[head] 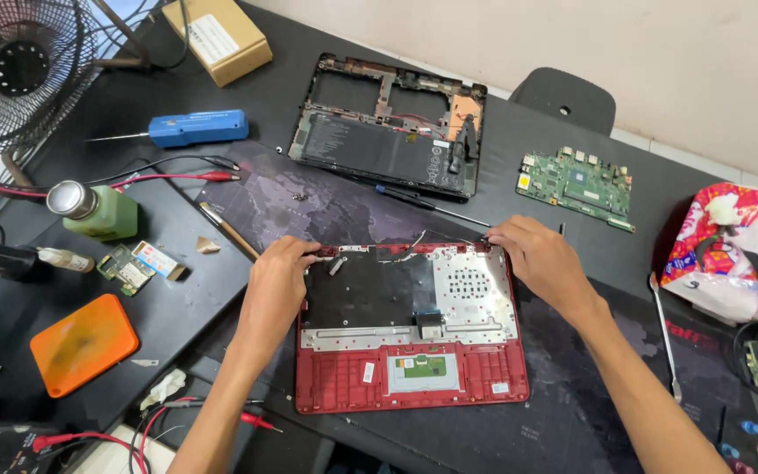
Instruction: The person tests a laptop motherboard with a multimeter, then disassembles the laptop chassis using a screwdriver and tweezers. They remove screws, separate the screen assembly, and place components on the workbench.
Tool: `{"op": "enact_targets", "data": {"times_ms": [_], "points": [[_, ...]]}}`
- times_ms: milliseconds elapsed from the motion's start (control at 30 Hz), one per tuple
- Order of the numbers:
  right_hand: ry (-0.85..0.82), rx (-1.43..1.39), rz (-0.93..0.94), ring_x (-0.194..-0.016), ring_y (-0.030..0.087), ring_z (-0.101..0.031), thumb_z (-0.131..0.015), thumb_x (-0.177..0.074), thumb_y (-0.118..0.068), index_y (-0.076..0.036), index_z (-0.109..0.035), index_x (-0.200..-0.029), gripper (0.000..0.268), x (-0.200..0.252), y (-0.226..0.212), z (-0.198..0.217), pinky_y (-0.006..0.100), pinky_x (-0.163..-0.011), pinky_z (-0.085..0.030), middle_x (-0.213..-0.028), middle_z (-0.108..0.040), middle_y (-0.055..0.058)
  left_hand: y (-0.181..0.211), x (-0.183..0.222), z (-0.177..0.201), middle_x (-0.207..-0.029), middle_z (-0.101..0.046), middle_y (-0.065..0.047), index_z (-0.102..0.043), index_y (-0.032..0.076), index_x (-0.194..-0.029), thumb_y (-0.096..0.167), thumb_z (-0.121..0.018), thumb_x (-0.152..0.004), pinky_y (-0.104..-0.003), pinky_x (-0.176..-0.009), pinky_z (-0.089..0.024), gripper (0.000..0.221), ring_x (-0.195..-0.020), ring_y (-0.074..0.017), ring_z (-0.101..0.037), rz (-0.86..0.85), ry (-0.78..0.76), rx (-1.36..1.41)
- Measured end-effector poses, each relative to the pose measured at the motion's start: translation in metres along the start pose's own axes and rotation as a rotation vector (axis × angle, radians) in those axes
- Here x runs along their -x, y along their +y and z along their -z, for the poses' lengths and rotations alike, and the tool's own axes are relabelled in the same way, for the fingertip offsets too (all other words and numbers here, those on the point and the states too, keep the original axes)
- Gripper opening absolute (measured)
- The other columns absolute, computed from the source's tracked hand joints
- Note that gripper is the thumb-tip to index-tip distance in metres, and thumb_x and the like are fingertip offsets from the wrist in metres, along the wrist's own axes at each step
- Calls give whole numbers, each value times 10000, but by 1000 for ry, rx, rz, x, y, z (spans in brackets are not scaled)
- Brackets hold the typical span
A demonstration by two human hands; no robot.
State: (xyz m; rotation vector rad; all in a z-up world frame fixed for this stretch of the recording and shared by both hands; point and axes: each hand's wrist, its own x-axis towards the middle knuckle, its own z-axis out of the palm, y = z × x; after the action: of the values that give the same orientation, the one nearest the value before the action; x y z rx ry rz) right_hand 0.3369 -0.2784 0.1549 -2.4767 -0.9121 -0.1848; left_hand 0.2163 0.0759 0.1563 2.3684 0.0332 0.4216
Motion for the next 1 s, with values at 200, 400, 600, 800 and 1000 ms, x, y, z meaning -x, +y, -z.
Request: {"op": "enact_targets", "data": {"times_ms": [200,400,600,800,1000], "points": [[-13,-24,-22,-908,348,-671,-585,-986,-136,-37,-725,-1003,172,-2,-10,4,432,-766,-533,-986,-699,108,-6,-10,2,-989,-692,-204,-710,-54,-1000,-125,-545,-807,-461,-845,-520,264,-977,-388,-672,35,-78,0],[-9,-55,-28,-891,355,-675,-592,-979,-145,-38,-731,-1010,178,-2,-4,2,430,-759,-533,-974,-696,113,-13,-24,-5,-1014,-659,-245,-710,-69,-920,-181,-518,-726,-497,-831,-518,295,-951,-432,-668,-10,-66,-33],[-35,-54,-113,-865,370,-668,-605,-979,-165,-40,-741,-1010,188,-5,-11,5,434,-740,-526,-958,-694,122,-21,-35,-15,-997,-650,-235,-701,-63,-898,-171,-551,-732,-513,-813,-511,249,-944,-453,-657,41,-98,-61],[-6,-62,-101,-863,373,-665,-612,-977,-172,-46,-741,-1009,183,-4,-8,3,432,-744,-524,-972,-701,124,-36,-30,-25,-946,-663,-213,-703,-37,-913,-178,-514,-724,-465,-822,-546,302,-932,-396,-694,48,-19,67],[23,-80,-147,-854,365,-669,-620,-972,-168,-39,-729,-1016,174,4,-16,0,426,-732,-522,-951,-689,130,-6,-19,-13,-963,-620,-241,-707,9,-1083,-7,-628,-919,-490,-812,-483,183,-932,-438,-625,139,51,50]]}}
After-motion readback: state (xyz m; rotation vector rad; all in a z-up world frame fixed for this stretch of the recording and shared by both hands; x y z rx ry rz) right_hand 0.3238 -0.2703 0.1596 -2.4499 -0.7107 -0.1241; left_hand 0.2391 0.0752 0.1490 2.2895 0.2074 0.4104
